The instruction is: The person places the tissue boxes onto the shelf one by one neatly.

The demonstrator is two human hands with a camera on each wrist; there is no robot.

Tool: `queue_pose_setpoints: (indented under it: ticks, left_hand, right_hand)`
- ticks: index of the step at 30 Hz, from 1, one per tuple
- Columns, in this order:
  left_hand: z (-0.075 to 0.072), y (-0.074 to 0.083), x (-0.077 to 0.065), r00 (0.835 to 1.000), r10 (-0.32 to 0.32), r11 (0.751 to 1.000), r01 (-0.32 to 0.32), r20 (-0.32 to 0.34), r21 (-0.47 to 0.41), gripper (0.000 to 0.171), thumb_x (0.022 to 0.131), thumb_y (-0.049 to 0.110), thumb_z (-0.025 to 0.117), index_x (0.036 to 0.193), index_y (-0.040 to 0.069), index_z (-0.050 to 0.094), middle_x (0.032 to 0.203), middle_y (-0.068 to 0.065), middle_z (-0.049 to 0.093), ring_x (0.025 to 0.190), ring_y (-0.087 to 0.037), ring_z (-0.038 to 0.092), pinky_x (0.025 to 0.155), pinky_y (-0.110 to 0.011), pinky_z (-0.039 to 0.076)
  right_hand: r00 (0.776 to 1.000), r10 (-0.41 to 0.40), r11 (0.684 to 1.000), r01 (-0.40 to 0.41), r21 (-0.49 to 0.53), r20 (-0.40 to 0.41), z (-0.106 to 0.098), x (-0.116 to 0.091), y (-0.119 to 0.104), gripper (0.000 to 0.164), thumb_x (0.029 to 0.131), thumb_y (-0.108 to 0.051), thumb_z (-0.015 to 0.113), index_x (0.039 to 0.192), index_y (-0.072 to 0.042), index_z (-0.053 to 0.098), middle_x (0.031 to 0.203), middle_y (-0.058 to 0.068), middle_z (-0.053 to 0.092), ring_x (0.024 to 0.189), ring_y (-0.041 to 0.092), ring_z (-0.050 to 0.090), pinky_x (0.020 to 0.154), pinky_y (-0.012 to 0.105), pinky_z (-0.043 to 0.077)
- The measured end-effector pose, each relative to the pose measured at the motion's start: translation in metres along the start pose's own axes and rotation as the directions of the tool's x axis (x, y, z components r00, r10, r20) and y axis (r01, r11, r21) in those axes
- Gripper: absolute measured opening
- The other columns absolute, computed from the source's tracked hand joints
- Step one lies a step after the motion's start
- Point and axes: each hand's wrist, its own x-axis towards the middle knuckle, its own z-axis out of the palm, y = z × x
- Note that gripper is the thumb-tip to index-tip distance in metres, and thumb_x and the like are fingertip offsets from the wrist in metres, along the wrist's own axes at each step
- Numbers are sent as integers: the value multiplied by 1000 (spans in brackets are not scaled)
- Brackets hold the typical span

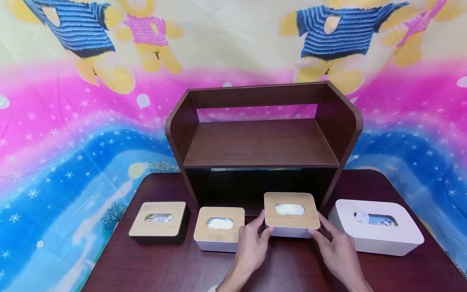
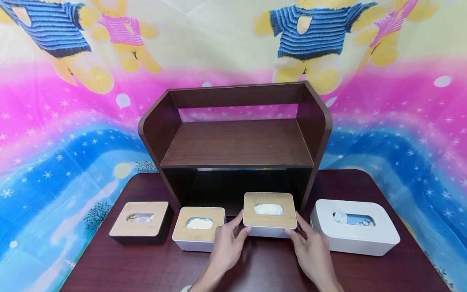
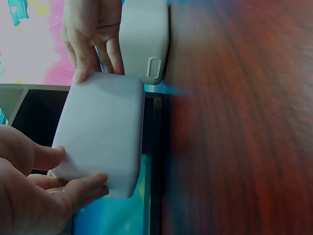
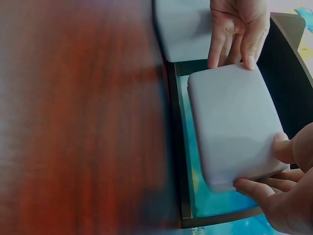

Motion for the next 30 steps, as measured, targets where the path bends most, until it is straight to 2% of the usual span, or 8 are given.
queue_pose_setpoints:
  ticks: [3,5,7,9,14,22,27,30]
  left_hand:
    - [5,1,6,999,12,1000,-12,-35,18,49,101,8,74,147,-2,62,143,-18,68,99,-7,72,95,-30,62]
    - [8,2,10,998,19,1000,-17,-62,25,48,101,7,73,147,-2,63,142,-18,69,112,-15,74,101,-37,62]
    - [11,2,14,996,23,999,-21,-88,29,48,101,5,73,147,-2,63,141,-18,70,125,-21,69,103,-42,61]
    - [13,2,18,994,21,999,-18,-109,30,48,100,4,73,146,-3,63,141,-19,70,126,-23,70,104,-43,61]
    - [19,1,28,987,30,999,-25,-155,32,47,100,2,73,145,-4,64,139,-20,72,121,-23,72,100,-44,62]
    - [31,-4,40,968,59,997,-45,-243,61,46,98,0,74,143,-1,67,131,-17,77,104,-19,74,89,-43,64]
    - [38,-6,47,964,54,998,-44,-261,45,45,98,-2,73,143,0,67,132,-17,76,110,-20,74,89,-44,65]
    - [41,-7,49,964,41,998,-26,-264,58,46,98,-1,73,143,-1,66,133,-17,76,115,-22,74,92,-43,64]
  right_hand:
    - [1000,17,1000,-17,14,-1,2,8,-1,57,96,-19,83,149,-6,64,120,25,78,76,-4,62,67,5,38]
    - [999,40,999,-40,33,6,4,13,-1,57,97,-18,82,150,-5,63,125,26,75,94,4,71,70,-1,40]
    - [998,57,997,-57,57,9,6,18,-1,57,98,-16,81,150,-3,62,131,26,72,108,16,71,75,-6,41]
    - [998,69,993,-69,95,11,8,23,-2,57,99,-14,80,151,-2,60,132,27,71,111,24,69,77,-7,42]
    - [997,77,980,-74,187,-8,16,33,-4,56,100,-11,78,150,3,59,135,29,67,117,30,68,80,-6,43]
    - [984,160,953,-131,272,-84,36,44,0,53,97,-2,78,147,4,62,139,27,66,119,13,63,84,-4,46]
    - [980,168,950,-131,283,-110,44,49,2,52,99,0,75,148,6,60,143,31,63,124,33,67,84,-6,42]
    - [978,172,950,-132,284,-120,48,51,3,51,99,1,74,148,6,59,143,31,63,124,37,68,84,-6,41]
